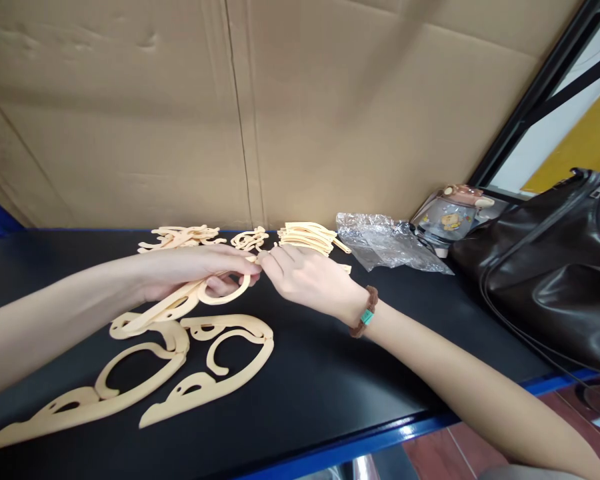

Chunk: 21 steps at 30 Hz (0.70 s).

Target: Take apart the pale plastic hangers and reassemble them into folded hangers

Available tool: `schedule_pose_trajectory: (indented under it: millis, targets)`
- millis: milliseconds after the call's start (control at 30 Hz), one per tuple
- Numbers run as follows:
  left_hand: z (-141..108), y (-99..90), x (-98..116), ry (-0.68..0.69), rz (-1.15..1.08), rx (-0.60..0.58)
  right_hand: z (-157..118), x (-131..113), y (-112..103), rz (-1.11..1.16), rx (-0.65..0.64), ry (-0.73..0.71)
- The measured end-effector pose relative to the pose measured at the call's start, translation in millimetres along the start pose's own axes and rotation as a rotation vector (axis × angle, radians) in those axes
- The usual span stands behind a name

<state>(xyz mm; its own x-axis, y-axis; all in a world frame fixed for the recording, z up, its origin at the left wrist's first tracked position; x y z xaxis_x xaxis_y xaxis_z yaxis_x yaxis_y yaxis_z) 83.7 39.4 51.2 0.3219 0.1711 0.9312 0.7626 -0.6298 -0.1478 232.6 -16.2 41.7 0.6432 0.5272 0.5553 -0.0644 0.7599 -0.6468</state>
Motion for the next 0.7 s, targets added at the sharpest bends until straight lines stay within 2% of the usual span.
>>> schedule_pose_trajectory:
  millis: [67, 133, 267, 333, 400, 500, 600, 700]
  targets:
    - [2.7, -4.9, -2.7, 0.006, 0.053, -0.003, 2.0, -4.4, 2.9, 0.027, -0.066, 0.05]
    - [3.2, -11.2, -4.2, 0.035, 0.204, 0.082, 3.4, -1.4, 9.6, 0.156, -0.133, 0.159]
    - [-4.2, -19.2, -2.0, 0.085, 0.523, 0.325, 0.9, 34.0, 46.0, 0.769, -0.273, 0.51]
    - [-9.5, -19.3, 1.3, 0.126, 0.533, 0.391, 0.3, 64.1, 70.0, 0.751, -0.232, 0.636]
    - [-13.9, -18.1, 6.4, 0.223, 0.515, 0.448, 1.8, 92.4, 93.3, 0.683, -0.156, 0.744]
    - [-17.3, -13.0, 13.7, 0.428, 0.454, 0.431, 9.9, 116.1, 117.8, 0.622, -0.015, 0.835]
    - [-17.6, -9.3, 17.9, 0.617, 0.391, 0.433, 23.3, 109.4, 122.7, 0.67, 0.068, 0.852]
    - [-16.1, -10.0, 19.3, 0.733, 0.292, 0.492, 37.4, 76.5, 104.6, 0.808, 0.111, 0.824]
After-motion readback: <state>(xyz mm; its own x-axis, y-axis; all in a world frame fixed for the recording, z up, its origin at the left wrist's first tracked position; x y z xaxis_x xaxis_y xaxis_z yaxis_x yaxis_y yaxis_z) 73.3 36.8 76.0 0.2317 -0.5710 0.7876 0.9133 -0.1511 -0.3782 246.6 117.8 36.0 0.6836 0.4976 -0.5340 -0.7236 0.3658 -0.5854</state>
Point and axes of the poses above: each hand's wrist, its own z-axis towards the middle knuckle, its own y-axis out of the palm, x = y × z, the point moved 3 cm from there along z, towards the middle knuckle, and after that the axes turned 9 degrees about x, right-handed, at the moved point
